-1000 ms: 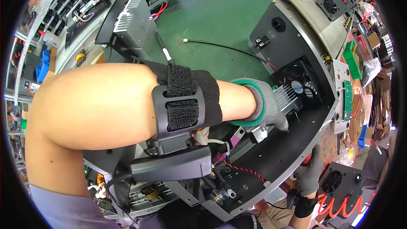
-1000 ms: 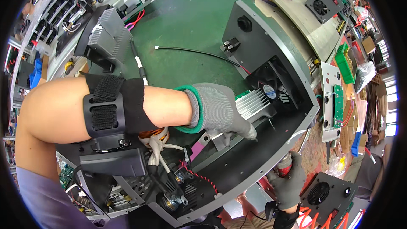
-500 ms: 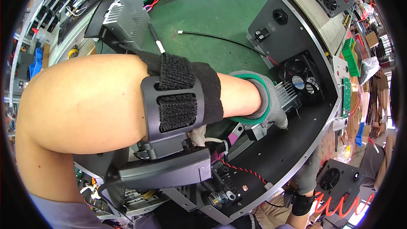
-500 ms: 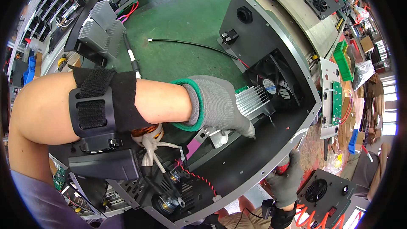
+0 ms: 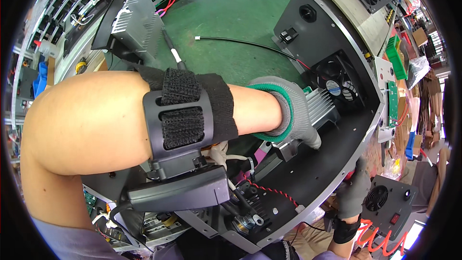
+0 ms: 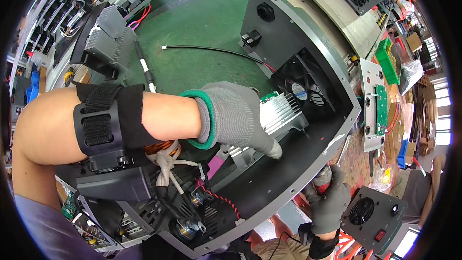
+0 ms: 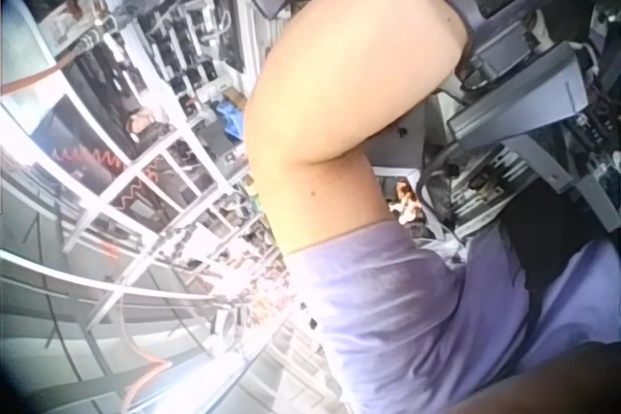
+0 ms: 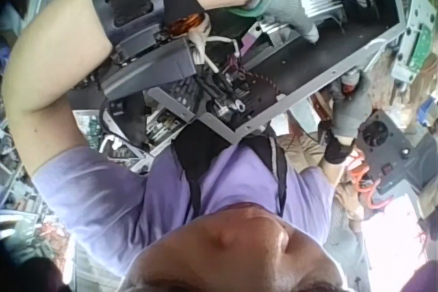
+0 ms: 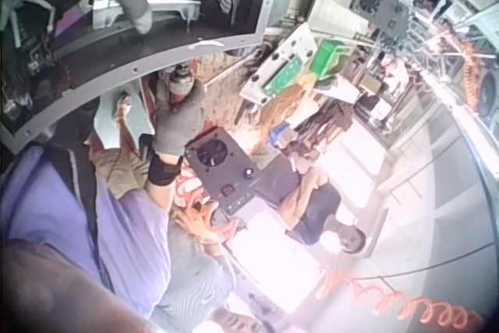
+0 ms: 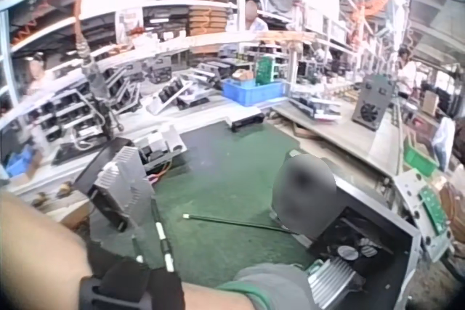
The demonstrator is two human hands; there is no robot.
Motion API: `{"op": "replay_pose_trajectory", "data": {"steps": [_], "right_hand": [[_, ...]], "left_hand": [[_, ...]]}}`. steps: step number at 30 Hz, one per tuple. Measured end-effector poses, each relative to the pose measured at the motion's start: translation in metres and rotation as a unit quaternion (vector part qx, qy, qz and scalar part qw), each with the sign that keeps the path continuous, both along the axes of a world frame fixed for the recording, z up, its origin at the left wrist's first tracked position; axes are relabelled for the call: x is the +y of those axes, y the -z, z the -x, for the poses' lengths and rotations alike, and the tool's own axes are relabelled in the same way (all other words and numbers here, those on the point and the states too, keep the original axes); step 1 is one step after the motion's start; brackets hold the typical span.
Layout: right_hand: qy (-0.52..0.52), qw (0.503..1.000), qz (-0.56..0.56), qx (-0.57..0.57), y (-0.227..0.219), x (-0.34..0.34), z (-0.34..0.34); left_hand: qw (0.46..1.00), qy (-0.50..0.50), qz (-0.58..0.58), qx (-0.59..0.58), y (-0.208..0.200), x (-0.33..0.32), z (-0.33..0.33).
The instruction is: Assembling and securing components inside a solar inverter housing using a power screwdriver.
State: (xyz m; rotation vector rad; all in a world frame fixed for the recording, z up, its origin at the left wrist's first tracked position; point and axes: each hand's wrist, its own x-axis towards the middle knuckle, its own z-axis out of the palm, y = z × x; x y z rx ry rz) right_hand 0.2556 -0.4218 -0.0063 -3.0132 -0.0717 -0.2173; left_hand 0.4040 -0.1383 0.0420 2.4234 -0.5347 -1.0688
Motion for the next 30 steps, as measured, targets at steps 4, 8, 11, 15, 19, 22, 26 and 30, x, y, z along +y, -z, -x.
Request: {"op": "replay_pose_trajectory", "data": {"steps": [4,8,11,15,19,22,26,30], "right_hand": [[-0.01,1.0,0.011,-0.021,0.001,-0.003,-0.002],[-0.013,1.0,0.008,-0.023,0.001,-0.002,-0.004],[-0.019,0.999,0.039,-0.024,-0.001,-0.004,-0.007],[-0.054,0.994,0.087,-0.04,-0.003,-0.013,-0.014],[-0.051,0.993,0.1,-0.04,-0.002,-0.02,-0.015],[-0.051,0.993,0.1,-0.034,-0.004,-0.016,-0.019],[-0.056,0.993,0.094,-0.053,0.001,-0.023,-0.02],[-0.094,0.989,0.072,-0.084,0.019,-0.03,-0.029]], "left_hand": [[1.0,-0.001,0.022,-0.014,0.009,-0.003,-0.001],[1.0,0.003,0.01,-0.005,0.007,-0.001,-0.001],[0.999,0.005,0.032,0.008,0.008,0.001,-0.001],[0.999,-0.002,0.03,0.028,0.005,0.004,0.001],[0.999,0.011,0.045,0.022,0.013,-0.003,-0.004],[1.0,0.004,0.025,0.009,0.01,0.0,-0.002],[0.999,0.03,0.028,-0.01,0.013,-0.003,-0.005],[1.0,-0.002,0.007,0.016,0.008,0.001,0.001]]}}
